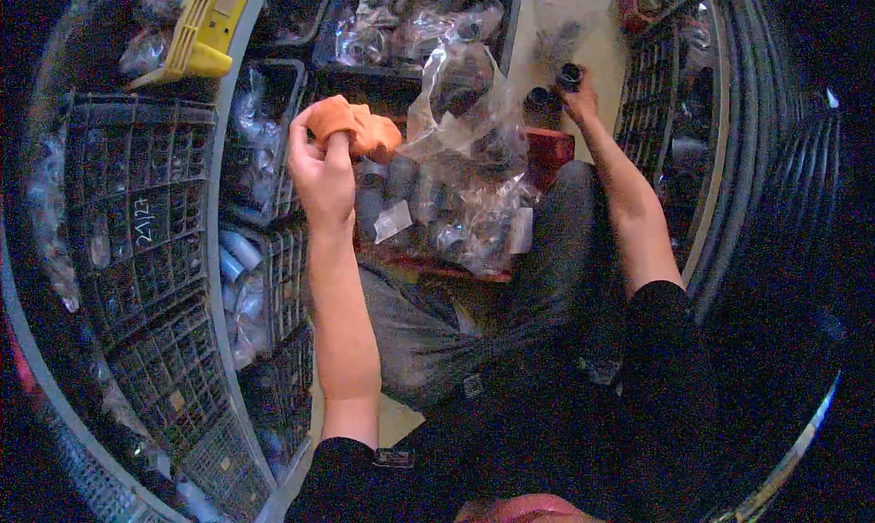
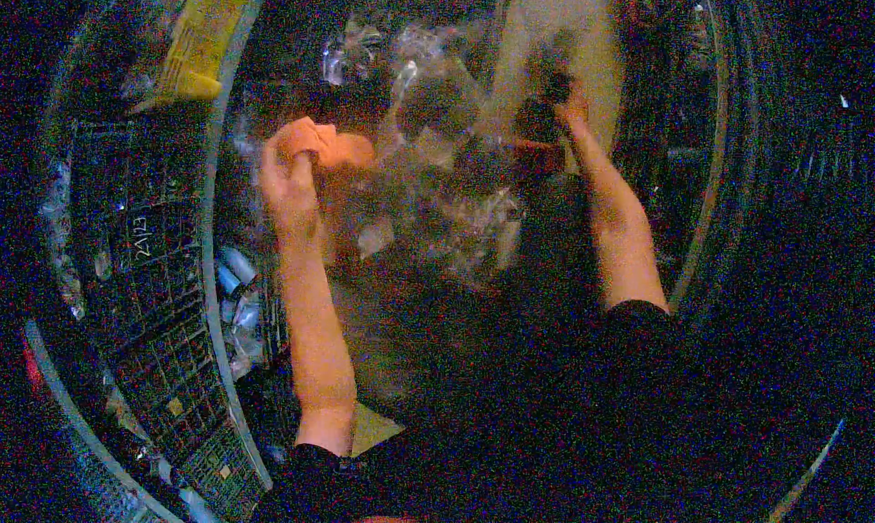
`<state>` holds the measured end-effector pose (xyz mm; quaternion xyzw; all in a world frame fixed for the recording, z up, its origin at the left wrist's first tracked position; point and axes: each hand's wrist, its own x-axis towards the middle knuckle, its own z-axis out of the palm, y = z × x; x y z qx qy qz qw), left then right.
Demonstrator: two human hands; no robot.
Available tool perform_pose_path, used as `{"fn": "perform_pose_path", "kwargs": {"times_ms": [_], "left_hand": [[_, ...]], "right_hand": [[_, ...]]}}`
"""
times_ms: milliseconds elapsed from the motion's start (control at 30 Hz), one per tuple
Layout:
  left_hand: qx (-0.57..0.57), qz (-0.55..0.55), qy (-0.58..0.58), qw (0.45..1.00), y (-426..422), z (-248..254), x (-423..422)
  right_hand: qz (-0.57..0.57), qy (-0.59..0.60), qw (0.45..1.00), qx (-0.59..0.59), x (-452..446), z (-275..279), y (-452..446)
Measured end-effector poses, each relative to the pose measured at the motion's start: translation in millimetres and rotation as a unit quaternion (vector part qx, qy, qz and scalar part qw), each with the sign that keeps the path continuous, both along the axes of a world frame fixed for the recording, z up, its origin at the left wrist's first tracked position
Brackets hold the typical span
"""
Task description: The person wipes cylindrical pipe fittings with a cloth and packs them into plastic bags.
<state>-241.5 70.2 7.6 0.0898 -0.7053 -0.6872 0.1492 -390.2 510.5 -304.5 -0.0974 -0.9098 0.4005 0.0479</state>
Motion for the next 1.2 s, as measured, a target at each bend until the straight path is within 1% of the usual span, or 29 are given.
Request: {"fn": "perform_pose_path", "kwargs": {"times_ms": [33, 67, 133, 167, 200, 267, 300, 333, 367, 433, 500, 533, 567, 600, 633, 667, 700, 733, 767, 800, 867, 933, 1000, 1033, 1067, 1100, 1133, 1167, 1200], "left_hand": [[-0.002, 0.008, -0.002, 1.000, 0.0, 2.0, 1.5], [-0.002, 0.010, 0.002, 1.000, -0.4, 5.0, 2.5], [-0.039, 0.007, 0.004, 0.999, -0.3, 11.0, 7.1], [-0.038, 0.009, 0.006, 0.999, 0.0, 12.0, 8.7], [-0.028, 0.008, 0.002, 1.000, 0.4, 12.9, 9.5], [-0.018, 0.008, 0.003, 1.000, 2.0, 15.1, 10.5], [-0.031, 0.015, 0.004, 0.999, 3.6, 16.7, 11.0], [-0.046, 0.022, 0.005, 0.999, 5.0, 18.7, 10.8], [-0.012, 0.024, -0.005, 1.000, 7.5, 21.7, 11.0], [-0.024, 0.023, -0.004, 0.999, 5.5, 25.2, 12.4], [-0.033, 0.033, 0.004, 0.999, 1.7, 20.1, 5.3], [-0.016, 0.022, 0.019, 0.999, -3.4, 10.2, 3.0], [0.000, 0.004, 0.026, 1.000, -3.9, 2.5, 5.4], [-0.049, 0.010, 0.027, 0.998, 2.2, 12.3, 5.0], [-0.055, 0.006, 0.024, 0.998, 5.2, 14.1, 0.1], [-0.061, 0.000, 0.022, 0.998, 7.3, 13.8, -3.3], [-0.060, -0.009, 0.018, 0.998, 8.5, 11.2, -3.6], [-0.054, -0.015, 0.023, 0.998, 8.1, 7.2, -4.5], [-0.050, -0.020, 0.032, 0.998, 5.9, 4.7, -6.5], [-0.051, -0.027, 0.038, 0.998, 2.7, 1.6, -8.6], [-0.031, -0.032, 0.052, 0.998, -4.7, -4.4, -6.0], [-0.013, -0.049, 0.072, 0.996, -11.0, 0.4, -0.7], [-0.026, -0.029, 0.075, 0.996, -19.3, 1.4, 2.3], [0.006, -0.031, 0.067, 0.997, -21.8, 2.8, 4.7], [0.008, -0.026, 0.068, 0.997, -20.8, 8.7, 6.5], [-0.012, -0.011, 0.056, 0.998, -17.7, 18.4, 9.1], [-0.034, 0.002, 0.043, 0.998, -16.3, 23.4, 12.3], [0.002, -0.016, 0.044, 0.999, -18.0, 20.5, 12.6], [0.003, -0.017, 0.051, 0.999, -19.9, 19.3, 10.7]], "right_hand": [[0.000, 0.004, 1.000, 0.000, -0.4, 6.0, -1.5], [-0.010, 0.001, 1.000, 0.000, -1.4, 1.7, 2.2], [-0.019, -0.002, 1.000, 0.000, 2.2, -14.8, 10.7], [0.023, -0.053, 0.998, 0.013, 4.1, -27.0, 16.1], [0.042, -0.070, 0.996, 0.027, 4.9, -42.8, 20.6], [0.056, -0.049, 0.996, 0.052, 1.2, -90.9, 39.4], [0.063, -0.020, 0.996, 0.063, -7.9, -125.2, 54.5], [0.075, 0.026, 0.994, 0.076, -18.9, -170.7, 75.9], [0.069, 0.068, 0.990, 0.105, -13.1, -120.5, 58.7], [0.049, 0.150, 0.973, 0.166, 1.1, -4.3, 17.8], [0.058, 0.167, 0.977, 0.117, 22.3, 172.7, -35.6], [0.101, 0.163, 0.981, -0.019, 35.1, 216.3, -63.3], [0.135, 0.151, 0.967, -0.157, 47.3, 260.3, -91.1], [0.233, 0.127, 0.956, -0.126, 55.6, 282.3, -118.7], [0.325, 0.106, 0.935, -0.095, 60.8, 302.7, -144.8], [0.420, 0.023, 0.905, -0.062, 60.6, 326.5, -171.1], [0.468, 0.048, 0.880, 0.068, 43.8, 288.8, -187.1], [0.520, -0.015, 0.829, 0.208, 33.9, 279.2, -205.1], [0.572, 0.029, 0.786, 0.230, 31.5, 274.0, -209.4], [0.583, 0.024, 0.773, 0.249, 29.0, 260.0, -214.1], [0.576, 0.002, 0.774, 0.264, 29.9, 228.3, -221.9], [0.556, -0.006, 0.792, 0.253, 33.5, 193.7, -222.3], [0.521, 0.005, 0.826, 0.214, 36.3, 151.0, -221.6], [0.493, 0.010, 0.854, 0.168, 36.0, 120.3, -221.8], [0.461, 0.018, 0.880, 0.110, 32.8, 85.8, -224.4], [0.416, 0.011, 0.909, 0.000, 25.2, 41.4, -230.0], [0.367, -0.004, 0.922, -0.121, 20.4, 4.9, -234.2], [0.319, 0.013, 0.921, -0.225, 14.1, -38.2, -240.8], [0.297, -0.040, 0.900, -0.316, 19.3, -6.3, -237.3]]}}
